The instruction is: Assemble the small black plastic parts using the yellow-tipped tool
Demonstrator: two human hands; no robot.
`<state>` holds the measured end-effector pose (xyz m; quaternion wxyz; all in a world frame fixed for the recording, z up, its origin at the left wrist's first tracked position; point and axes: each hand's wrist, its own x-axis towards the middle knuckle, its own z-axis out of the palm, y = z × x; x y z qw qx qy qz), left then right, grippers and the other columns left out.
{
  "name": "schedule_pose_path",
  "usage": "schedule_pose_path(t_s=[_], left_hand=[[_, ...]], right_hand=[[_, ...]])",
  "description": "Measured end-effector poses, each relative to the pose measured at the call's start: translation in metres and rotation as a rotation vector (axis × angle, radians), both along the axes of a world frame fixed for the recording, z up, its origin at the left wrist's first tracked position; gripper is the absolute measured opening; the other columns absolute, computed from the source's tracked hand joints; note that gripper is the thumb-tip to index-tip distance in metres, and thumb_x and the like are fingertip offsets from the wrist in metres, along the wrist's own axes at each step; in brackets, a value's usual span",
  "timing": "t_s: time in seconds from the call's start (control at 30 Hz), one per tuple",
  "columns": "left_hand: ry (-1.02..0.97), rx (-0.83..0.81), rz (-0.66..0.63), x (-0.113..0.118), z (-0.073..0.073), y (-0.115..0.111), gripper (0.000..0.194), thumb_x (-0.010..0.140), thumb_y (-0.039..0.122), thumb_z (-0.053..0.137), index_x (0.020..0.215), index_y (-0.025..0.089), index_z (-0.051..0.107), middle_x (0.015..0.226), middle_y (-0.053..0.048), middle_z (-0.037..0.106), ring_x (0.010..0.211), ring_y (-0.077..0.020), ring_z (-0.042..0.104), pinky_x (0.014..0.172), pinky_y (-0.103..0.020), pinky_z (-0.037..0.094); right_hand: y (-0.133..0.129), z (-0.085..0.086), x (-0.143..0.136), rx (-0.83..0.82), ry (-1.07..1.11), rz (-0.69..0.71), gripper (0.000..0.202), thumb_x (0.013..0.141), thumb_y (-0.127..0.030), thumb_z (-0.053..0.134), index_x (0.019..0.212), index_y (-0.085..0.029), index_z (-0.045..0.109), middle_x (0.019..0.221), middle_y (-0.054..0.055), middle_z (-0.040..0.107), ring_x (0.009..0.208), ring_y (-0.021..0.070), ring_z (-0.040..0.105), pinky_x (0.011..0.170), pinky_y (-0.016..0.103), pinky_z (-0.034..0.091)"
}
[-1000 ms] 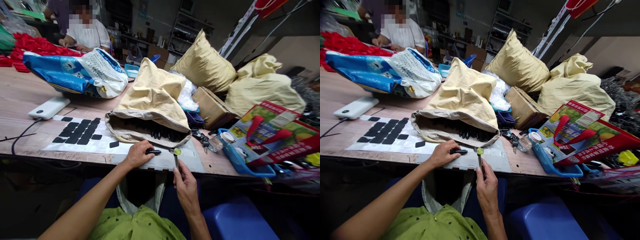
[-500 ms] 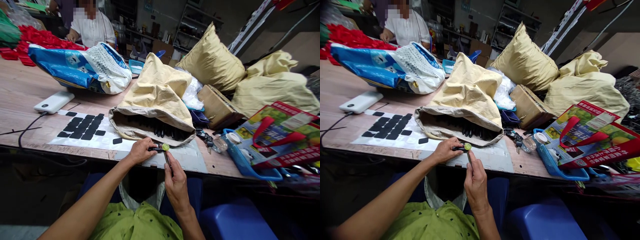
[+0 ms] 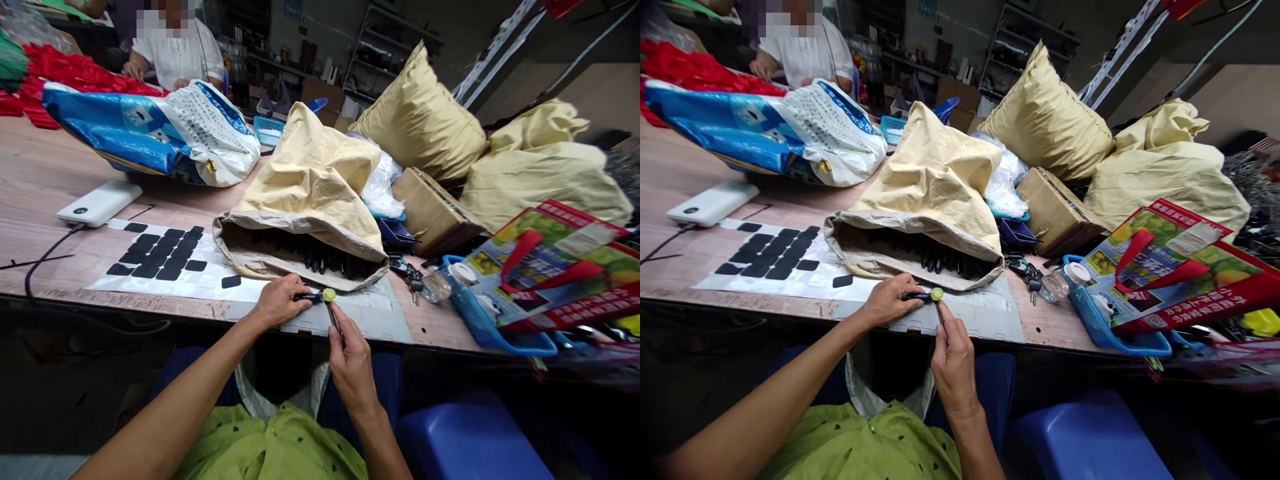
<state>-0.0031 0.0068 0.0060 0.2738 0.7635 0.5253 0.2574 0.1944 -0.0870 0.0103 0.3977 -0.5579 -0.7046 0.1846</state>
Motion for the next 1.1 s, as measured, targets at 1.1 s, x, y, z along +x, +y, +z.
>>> schedule_pose_path(t_s=[1.1], left_hand=[[-0.257,-0.016,-0.247,-0.003,0.019,-0.046,0.018,0.078,0.021,0.07,0.095,0.022,0.068,0.092,0.0,0.067,0.084,-0.0161,0.061,0.077,-0.027,0.043]], right_hand=[[0.086,-0.024,0.14,0.038,-0.353,-0.477,0.032,0.081,-0.034,0.057,0.103,-0.026,0.08,0.102,0.006,0.07,0.099,0.0269,0.056,0.096,0.046,0.036]])
